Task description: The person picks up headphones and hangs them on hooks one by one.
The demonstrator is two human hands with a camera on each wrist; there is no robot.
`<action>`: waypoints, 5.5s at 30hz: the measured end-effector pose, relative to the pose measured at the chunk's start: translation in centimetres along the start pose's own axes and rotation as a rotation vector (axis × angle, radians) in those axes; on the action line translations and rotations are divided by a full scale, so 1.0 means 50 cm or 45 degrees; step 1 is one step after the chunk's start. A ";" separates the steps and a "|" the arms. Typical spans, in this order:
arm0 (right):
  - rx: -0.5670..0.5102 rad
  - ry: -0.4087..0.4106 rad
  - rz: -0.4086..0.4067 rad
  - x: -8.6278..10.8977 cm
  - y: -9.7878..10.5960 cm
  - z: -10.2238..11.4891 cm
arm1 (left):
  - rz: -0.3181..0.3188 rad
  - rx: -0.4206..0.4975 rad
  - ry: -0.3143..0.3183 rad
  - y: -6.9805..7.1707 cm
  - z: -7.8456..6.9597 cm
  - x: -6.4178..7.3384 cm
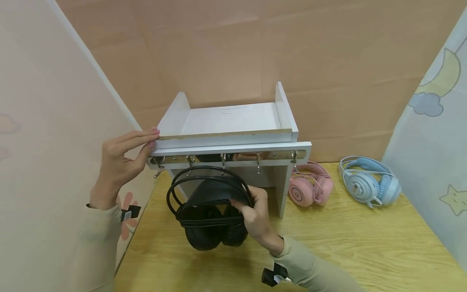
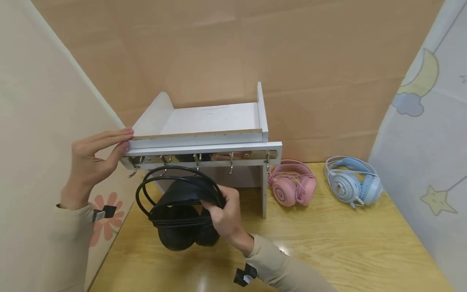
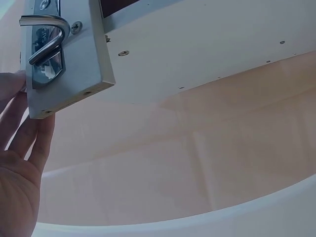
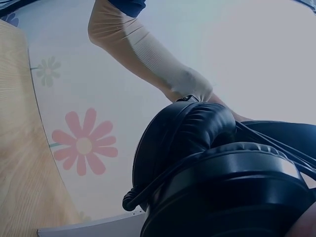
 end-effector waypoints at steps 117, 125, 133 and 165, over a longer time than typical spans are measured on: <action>0.144 -0.329 0.160 0.004 -0.194 -0.123 | -0.030 -0.053 0.046 -0.003 -0.015 0.004; 0.165 -0.285 0.145 -0.005 -0.198 -0.139 | -0.018 -0.062 0.047 -0.004 -0.012 0.003; 0.158 -0.298 0.160 -0.013 -0.206 -0.150 | -0.031 -0.056 0.061 -0.003 -0.010 0.002; 0.245 -0.346 0.213 -0.012 -0.183 -0.179 | -0.077 -0.026 0.063 -0.007 -0.015 0.003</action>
Point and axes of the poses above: each hand's wrist, its own x-axis away from the middle knuckle, its own y-axis out of the back of the hand, z = x × y, the point moved 3 cm from there along -x, towards the middle knuckle, and after that the axes turned 3 degrees about -z, right-handed, at the moved point
